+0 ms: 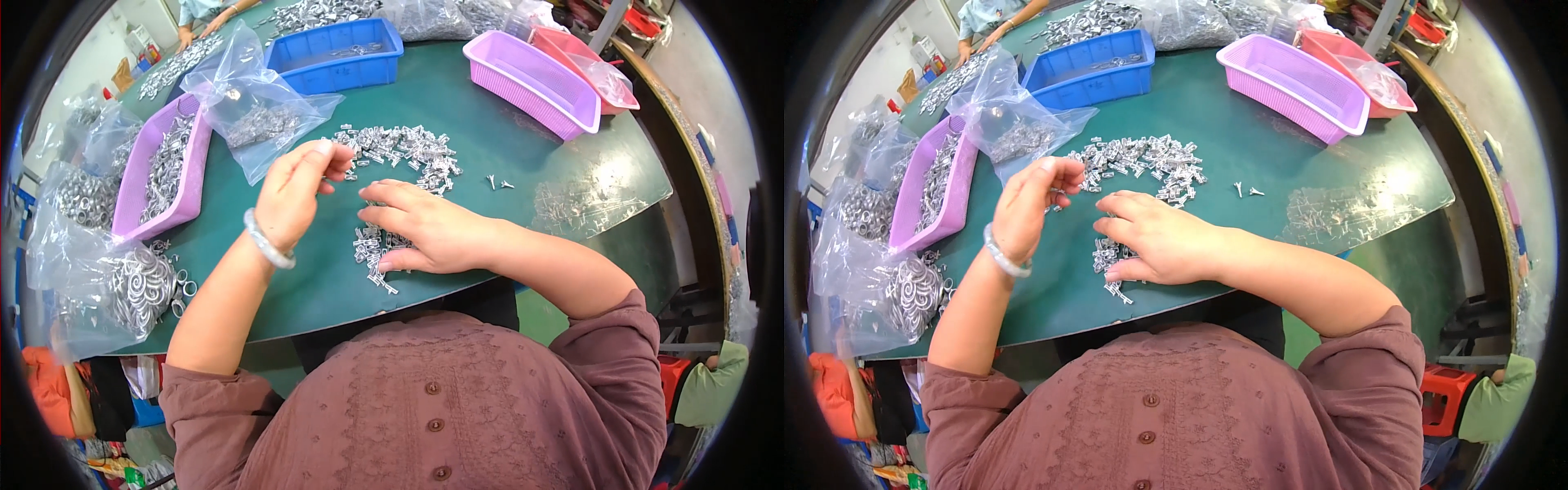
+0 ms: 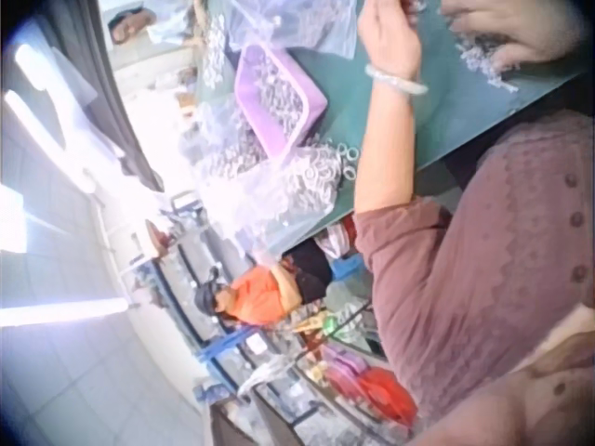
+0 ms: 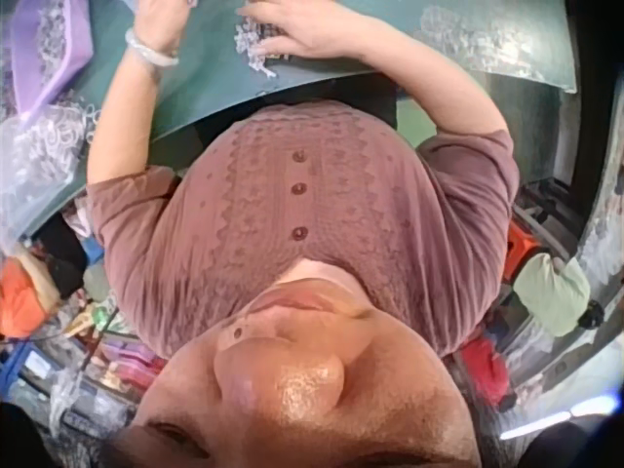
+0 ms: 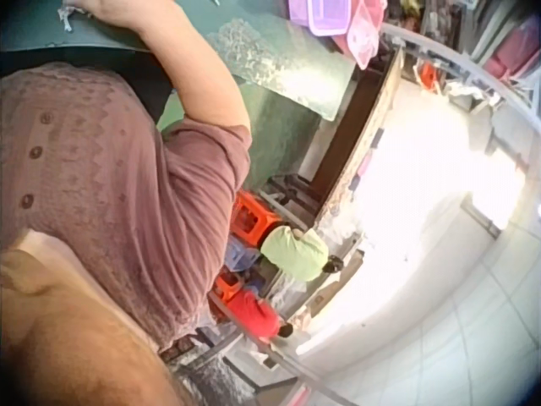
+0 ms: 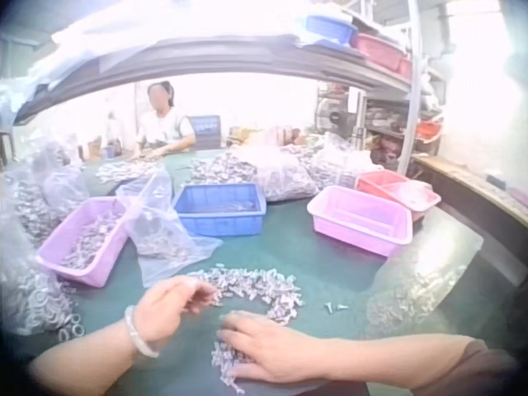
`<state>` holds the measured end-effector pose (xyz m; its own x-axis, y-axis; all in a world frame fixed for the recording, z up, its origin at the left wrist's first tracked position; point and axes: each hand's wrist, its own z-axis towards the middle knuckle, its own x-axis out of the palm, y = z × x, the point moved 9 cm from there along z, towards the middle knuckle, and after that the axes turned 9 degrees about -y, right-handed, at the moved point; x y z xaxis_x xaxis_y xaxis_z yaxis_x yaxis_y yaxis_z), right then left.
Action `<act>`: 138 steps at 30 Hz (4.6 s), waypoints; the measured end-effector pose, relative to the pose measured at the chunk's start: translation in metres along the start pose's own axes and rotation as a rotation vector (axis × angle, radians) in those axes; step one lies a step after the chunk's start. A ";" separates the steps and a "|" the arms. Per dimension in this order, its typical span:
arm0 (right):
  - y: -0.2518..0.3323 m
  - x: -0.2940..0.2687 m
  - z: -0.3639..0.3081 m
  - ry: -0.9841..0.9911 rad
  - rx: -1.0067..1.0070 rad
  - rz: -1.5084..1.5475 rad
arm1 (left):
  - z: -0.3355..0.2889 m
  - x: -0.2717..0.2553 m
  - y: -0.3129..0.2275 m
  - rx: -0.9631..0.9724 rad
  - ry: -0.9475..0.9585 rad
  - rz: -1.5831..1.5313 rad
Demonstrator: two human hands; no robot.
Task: The person assembles metal clips by fitting small metal components together by hand and placing the assembled pieces into a pile on the table.
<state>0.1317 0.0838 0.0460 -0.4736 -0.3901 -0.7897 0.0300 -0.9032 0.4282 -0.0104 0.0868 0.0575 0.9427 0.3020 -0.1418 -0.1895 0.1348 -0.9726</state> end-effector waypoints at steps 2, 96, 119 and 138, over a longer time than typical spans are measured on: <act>0.000 0.007 -0.002 -0.013 0.004 -0.042 | -0.022 0.000 -0.009 -0.154 0.080 -0.184; 0.084 0.023 -0.059 -0.397 -0.075 0.233 | -0.185 0.109 0.115 -0.724 0.116 -1.664; 0.130 0.019 0.015 -0.407 -0.579 -0.122 | -0.140 0.016 0.040 -0.394 -0.162 -1.503; -0.026 -0.018 0.240 -0.204 0.039 -0.425 | 0.100 -0.217 -0.037 -0.018 -0.737 -1.409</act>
<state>-0.0712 0.1576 0.1547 -0.6002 0.0598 -0.7976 -0.2355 -0.9662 0.1048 -0.2351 0.1111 0.1428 0.0185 0.3226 0.9463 0.6905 0.6804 -0.2454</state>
